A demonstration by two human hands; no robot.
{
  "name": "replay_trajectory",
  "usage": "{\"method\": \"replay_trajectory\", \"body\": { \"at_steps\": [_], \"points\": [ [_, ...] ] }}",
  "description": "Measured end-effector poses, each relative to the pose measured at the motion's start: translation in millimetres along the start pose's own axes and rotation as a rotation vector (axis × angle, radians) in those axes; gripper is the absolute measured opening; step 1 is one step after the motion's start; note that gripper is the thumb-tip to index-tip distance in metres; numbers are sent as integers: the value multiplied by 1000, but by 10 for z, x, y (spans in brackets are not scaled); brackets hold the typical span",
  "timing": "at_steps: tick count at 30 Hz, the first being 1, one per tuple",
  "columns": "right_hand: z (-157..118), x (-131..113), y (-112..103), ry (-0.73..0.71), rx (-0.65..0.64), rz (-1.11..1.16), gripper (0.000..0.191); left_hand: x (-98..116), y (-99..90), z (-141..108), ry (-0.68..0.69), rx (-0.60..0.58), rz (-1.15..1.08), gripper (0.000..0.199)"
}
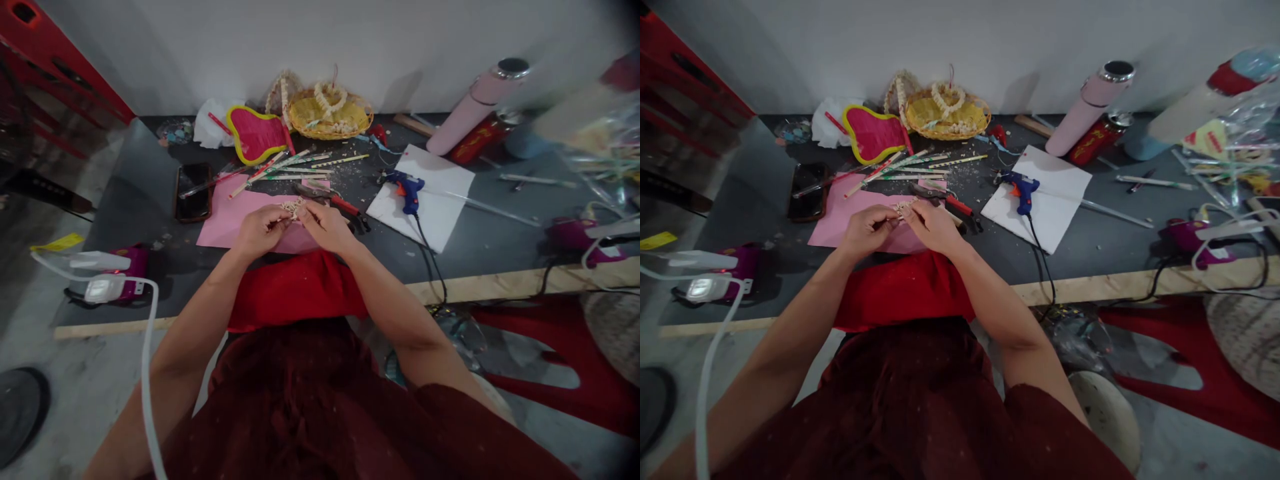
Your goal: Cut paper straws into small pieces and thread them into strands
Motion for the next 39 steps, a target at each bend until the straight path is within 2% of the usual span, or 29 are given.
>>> {"method": "replay_trajectory", "body": {
  "at_steps": [6,9,20,27,31,35,39],
  "points": [
    [5,54,55,-9,-139,-41,40,63,3,-1,-1,-61,43,15],
    [15,70,88,-10,-159,-9,38,79,-3,-4,-24,-59,48,13],
    [33,-23,83,-26,-80,351,46,89,-21,-15,-13,52,-55,10],
    [22,48,131,102,-112,652,45,119,-62,-17,-105,126,-134,15],
    [38,148,101,155,-62,533,42,70,-81,-13,-106,152,-99,14],
    [52,210,68,77,64,264,30,46,-52,-13,-83,135,-102,13],
    [46,222,74,-2,108,157,21,45,-31,-9,-115,125,-109,14]
  ]
}}
Point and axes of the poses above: each hand's wrist, its own z-axis towards the middle knuckle, its own y-axis out of the palm, x = y × z, the point moved 2 cm from there along z, towards the middle knuckle, and after that the axes turned 2 degrees about x, right-handed, at the moved point
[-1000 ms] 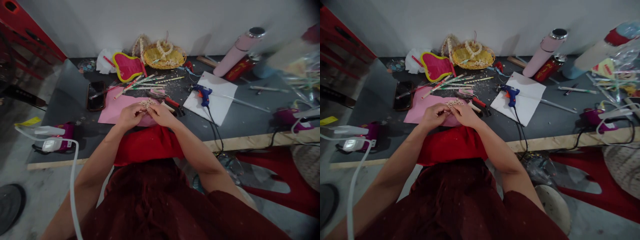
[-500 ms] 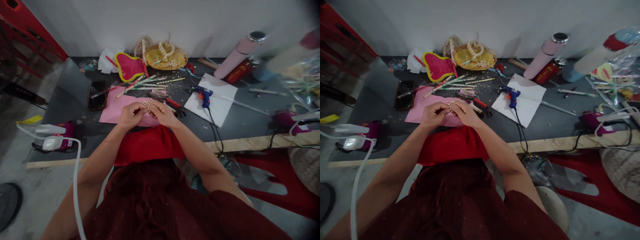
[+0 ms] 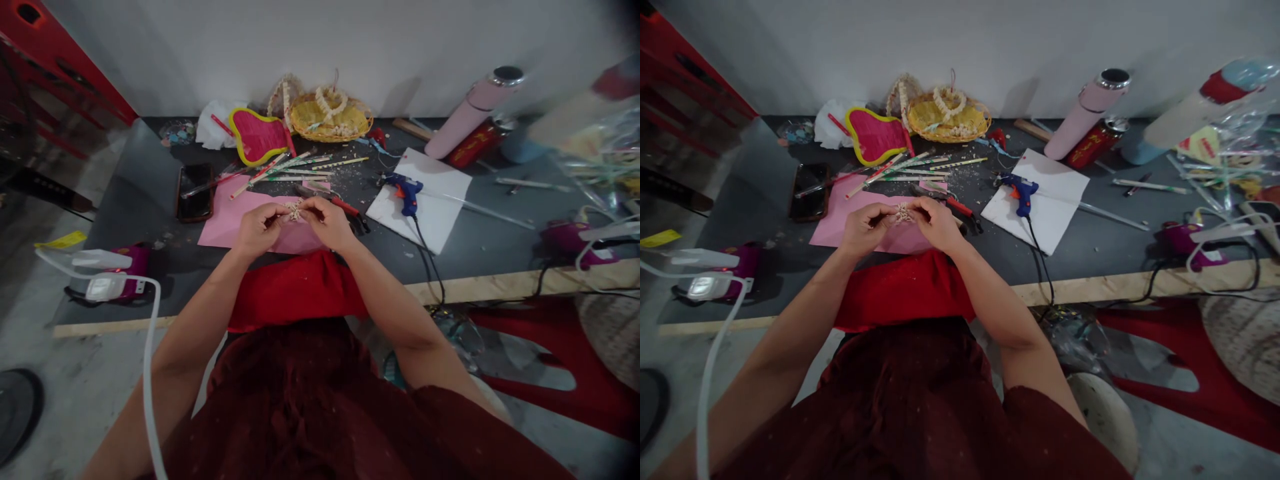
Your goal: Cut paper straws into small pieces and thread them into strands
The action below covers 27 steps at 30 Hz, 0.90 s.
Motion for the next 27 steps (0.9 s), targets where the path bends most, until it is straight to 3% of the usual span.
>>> {"method": "replay_trajectory", "body": {
  "at_steps": [8,17,27],
  "points": [
    [-11,-34,1,-29,-14,-68,17,-48,27,1,-55,-12,-41,16],
    [-14,-79,26,-164,-7,-58,16,14,45,-3,-67,-31,-50,16],
    [-18,-75,21,-164,-33,-70,21,34,48,-8,-75,-65,-55,17]
  ]
}}
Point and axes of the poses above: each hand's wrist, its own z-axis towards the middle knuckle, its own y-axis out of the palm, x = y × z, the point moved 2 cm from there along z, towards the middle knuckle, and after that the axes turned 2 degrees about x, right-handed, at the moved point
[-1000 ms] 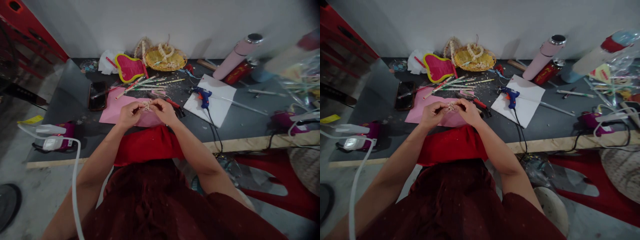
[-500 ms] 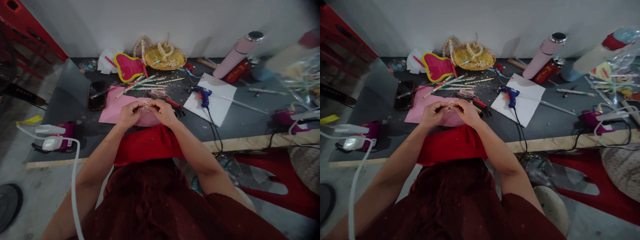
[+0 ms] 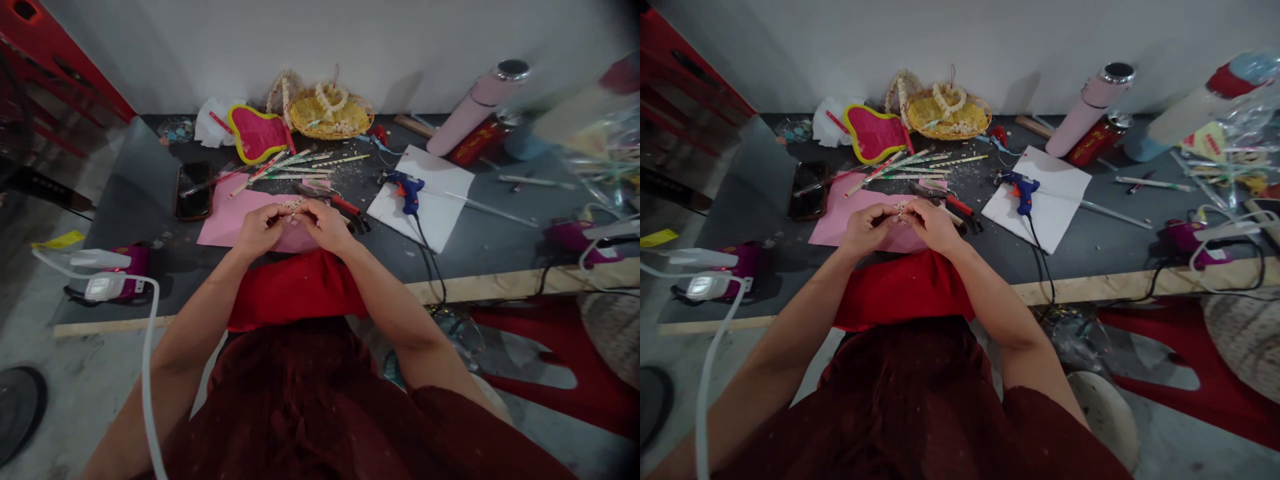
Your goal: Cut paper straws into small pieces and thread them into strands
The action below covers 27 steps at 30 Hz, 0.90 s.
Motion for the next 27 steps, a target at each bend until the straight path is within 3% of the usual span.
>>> {"method": "replay_trajectory", "body": {
  "at_steps": [27],
  "points": [
    [-16,22,12,6,-13,-11,9,-24,-15,11,0,-75,-35,18]
  ]
}}
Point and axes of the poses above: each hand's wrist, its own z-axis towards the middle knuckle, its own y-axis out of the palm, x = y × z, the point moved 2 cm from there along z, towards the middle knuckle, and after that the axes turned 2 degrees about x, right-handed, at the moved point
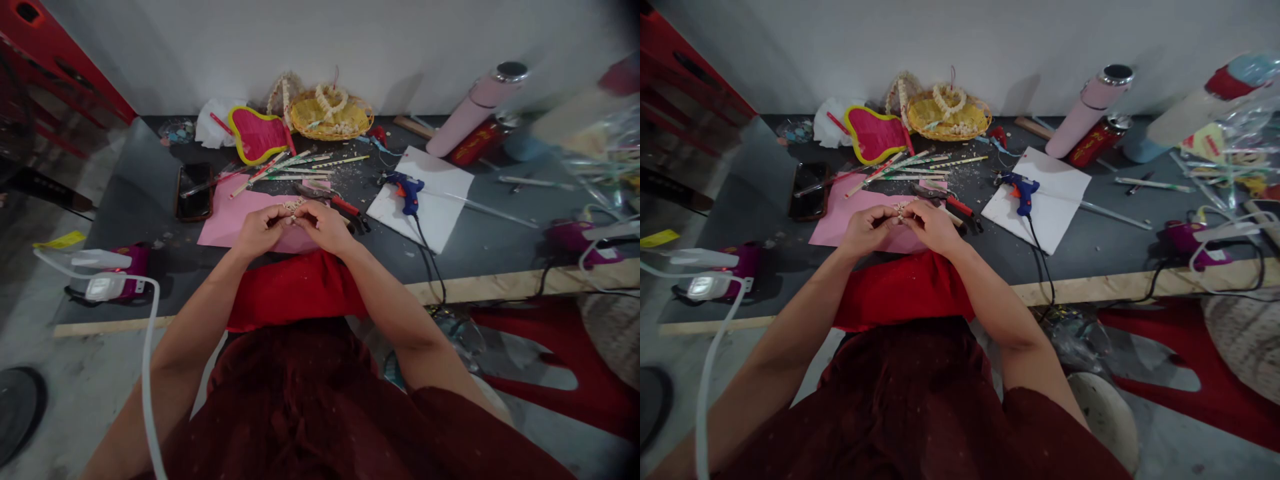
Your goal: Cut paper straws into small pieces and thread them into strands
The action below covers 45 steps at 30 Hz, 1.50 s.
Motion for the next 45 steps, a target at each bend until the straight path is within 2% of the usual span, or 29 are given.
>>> {"method": "replay_trajectory", "body": {
  "at_steps": [7,12,17,32,40,45],
  "points": [
    [-3,3,1,-29,3,25,8,25,2,0,-21,-13,-29,18],
    [-7,-8,3,-7,23,21,17,32,-3,11,-43,-48,-108,20],
    [-2,-53,-13,-20,18,14,15,6,-13,18,-58,-41,-153,20],
    [9,-67,-19,-28,7,-5,14,-11,0,23,-66,-57,-126,20],
    [-6,-78,-16,-29,16,26,21,3,-26,40,-131,-8,-198,21],
    [-21,-51,14,-44,-30,64,30,-39,-42,45,-186,52,-299,22]
  ]
}}
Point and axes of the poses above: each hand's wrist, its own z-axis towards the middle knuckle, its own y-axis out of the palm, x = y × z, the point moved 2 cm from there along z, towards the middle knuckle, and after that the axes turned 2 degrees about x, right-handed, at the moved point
